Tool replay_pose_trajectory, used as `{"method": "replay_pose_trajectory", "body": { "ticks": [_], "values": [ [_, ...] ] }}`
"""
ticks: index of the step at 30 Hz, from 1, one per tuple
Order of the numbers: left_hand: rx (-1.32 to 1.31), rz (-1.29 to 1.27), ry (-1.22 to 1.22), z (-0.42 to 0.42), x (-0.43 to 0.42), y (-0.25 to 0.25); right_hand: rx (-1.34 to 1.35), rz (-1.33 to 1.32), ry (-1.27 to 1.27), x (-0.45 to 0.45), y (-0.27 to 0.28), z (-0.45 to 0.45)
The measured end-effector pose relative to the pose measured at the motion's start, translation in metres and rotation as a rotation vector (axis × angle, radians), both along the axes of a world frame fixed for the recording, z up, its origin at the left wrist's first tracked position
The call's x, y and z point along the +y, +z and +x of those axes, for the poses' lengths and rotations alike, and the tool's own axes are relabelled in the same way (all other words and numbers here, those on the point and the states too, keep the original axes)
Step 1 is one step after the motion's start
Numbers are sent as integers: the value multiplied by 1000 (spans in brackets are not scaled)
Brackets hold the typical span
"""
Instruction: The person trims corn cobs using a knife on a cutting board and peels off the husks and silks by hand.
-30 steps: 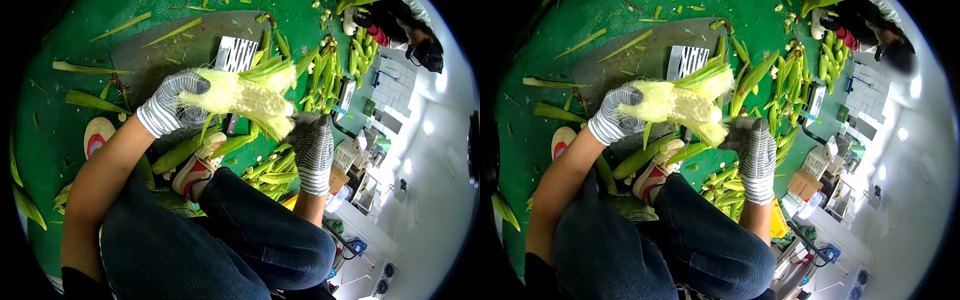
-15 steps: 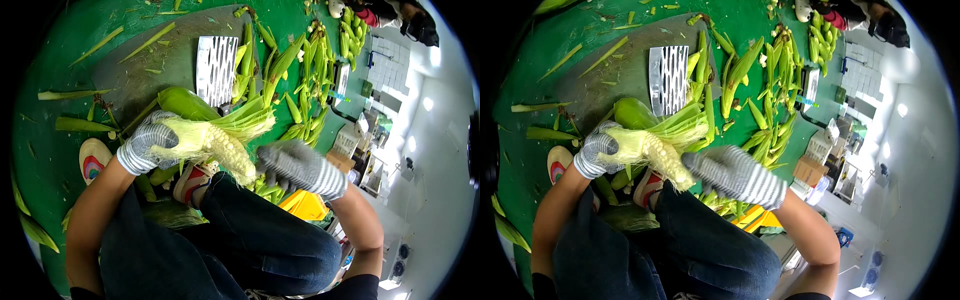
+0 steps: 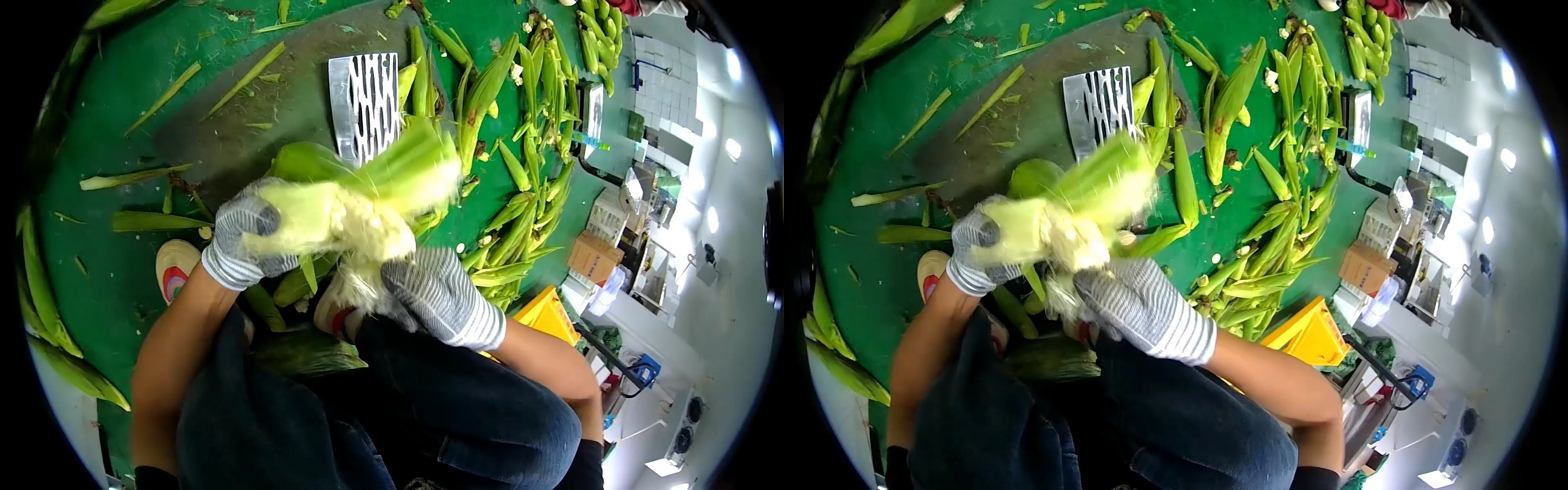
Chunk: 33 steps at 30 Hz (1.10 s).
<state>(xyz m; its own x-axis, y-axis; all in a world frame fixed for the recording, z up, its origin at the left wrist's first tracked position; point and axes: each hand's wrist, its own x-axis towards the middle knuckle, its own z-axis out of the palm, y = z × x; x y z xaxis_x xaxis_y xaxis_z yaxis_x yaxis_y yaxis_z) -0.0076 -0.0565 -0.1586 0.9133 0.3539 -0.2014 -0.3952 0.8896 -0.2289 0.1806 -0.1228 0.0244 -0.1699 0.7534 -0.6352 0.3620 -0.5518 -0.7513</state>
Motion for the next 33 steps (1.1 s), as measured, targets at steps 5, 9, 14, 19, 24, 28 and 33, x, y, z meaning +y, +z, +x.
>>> {"method": "replay_pose_trajectory", "body": {
  "ticks": [5,9,14,19,24,28,33],
  "values": [
    [128,-128,117,-8,20,8,153,-96,121,14,-15,-9],
    [198,-92,114,-3,26,-1,-356,-291,727,-31,-48,6],
    [52,-59,124,11,30,12,-184,-153,-481,-15,-29,56],
    [76,62,48,26,34,18,-274,-119,-205,49,-2,46],
    [66,-26,199,23,42,14,65,-125,-269,47,-31,40],
    [272,79,328,25,57,-15,569,120,-807,28,-92,11],
    [464,-48,255,51,105,-6,868,157,-991,58,-108,14]
  ]
}}
